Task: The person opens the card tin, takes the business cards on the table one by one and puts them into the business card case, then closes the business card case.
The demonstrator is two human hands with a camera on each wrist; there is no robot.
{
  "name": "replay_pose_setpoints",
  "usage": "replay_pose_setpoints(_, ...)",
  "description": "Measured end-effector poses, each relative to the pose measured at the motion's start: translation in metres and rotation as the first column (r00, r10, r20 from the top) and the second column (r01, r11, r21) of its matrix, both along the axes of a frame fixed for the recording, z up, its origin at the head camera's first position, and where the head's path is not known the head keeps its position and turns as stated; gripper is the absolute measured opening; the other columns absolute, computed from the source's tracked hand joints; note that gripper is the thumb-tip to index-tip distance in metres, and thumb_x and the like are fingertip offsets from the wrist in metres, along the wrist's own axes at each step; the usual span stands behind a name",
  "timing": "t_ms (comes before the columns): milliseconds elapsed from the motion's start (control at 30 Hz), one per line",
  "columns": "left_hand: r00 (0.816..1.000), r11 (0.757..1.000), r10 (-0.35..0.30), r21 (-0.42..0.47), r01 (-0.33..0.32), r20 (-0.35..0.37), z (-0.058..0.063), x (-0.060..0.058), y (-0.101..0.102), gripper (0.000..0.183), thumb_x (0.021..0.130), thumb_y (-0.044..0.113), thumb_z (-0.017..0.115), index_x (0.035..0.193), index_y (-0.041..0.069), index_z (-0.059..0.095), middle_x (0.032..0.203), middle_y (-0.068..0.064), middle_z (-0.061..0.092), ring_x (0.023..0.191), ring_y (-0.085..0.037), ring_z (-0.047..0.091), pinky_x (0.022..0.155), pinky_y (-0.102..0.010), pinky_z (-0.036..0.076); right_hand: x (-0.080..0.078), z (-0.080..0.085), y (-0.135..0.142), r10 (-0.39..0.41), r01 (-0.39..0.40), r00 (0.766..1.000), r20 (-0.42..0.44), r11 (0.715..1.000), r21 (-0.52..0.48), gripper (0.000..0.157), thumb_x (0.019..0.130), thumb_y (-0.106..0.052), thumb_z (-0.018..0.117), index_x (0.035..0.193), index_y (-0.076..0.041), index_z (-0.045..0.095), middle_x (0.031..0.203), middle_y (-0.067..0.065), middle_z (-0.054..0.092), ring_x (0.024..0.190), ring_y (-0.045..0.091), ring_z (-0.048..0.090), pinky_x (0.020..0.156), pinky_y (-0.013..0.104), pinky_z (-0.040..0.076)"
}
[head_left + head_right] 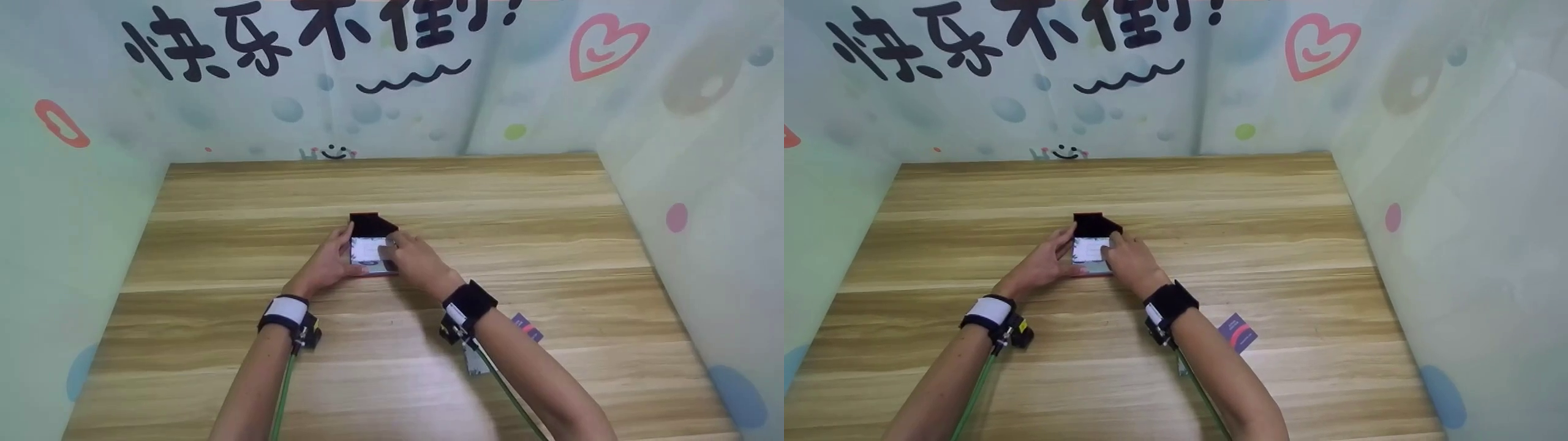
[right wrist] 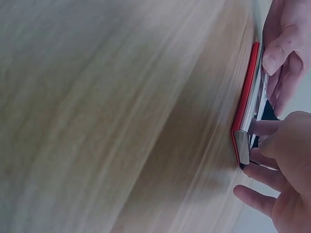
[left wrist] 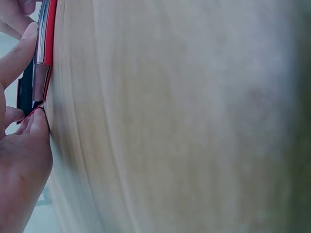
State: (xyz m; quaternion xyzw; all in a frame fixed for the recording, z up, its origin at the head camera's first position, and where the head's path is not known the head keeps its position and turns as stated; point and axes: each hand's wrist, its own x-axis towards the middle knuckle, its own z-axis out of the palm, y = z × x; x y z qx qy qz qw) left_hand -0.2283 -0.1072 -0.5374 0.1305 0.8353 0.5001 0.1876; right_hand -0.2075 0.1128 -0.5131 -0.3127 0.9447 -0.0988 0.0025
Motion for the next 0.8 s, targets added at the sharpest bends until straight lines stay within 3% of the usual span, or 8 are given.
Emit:
replay_pose_setpoints(233,1.000,1.000,-0.005,-0.005,0.005,-0.006,0.001,-0.001,0.000,0.107,0.082,0.011,0.081,0.161,0.011,0.008,0.167,-0.016,0.011,0.155,-0.031,0.021,0.127,-0.037,0.022,0.003,-0.003,0.000,0.032,-0.032,0.999,-0.030,0.999,0.001,0.036,0.091,0.007,0.057,0.122,-0.007,0.069,0.127,0.021,0.061,0.114,0.036,0.062,0.095,0.050,0.057)
replay_pose_setpoints(433,1.000,1.000,-0.006,0.005,0.006,0.017,-0.002,0.001,-0.001,0.107,0.083,0.009,0.079,0.161,0.011,0.006,0.167,-0.015,0.010,0.155,-0.029,0.020,0.126,-0.034,0.025,0.009,-0.007,0.000,0.034,-0.034,0.999,-0.008,0.999,0.016,0.038,0.093,0.004,0.056,0.129,-0.007,0.064,0.132,0.020,0.060,0.119,0.035,0.060,0.097,0.050,0.056)
replay_pose_setpoints(800,1.000,0.999,-0.014,-0.053,0.012,-0.026,0.002,0.000,-0.001,0.109,0.082,0.018,0.082,0.161,0.011,0.008,0.166,-0.019,0.014,0.151,-0.036,0.028,0.126,-0.040,0.026,0.019,-0.007,0.001,0.030,-0.029,0.996,-0.085,0.999,0.014,0.047,0.083,0.001,0.066,0.130,-0.006,0.064,0.126,0.016,0.062,0.119,0.031,0.059,0.092,0.045,0.056)
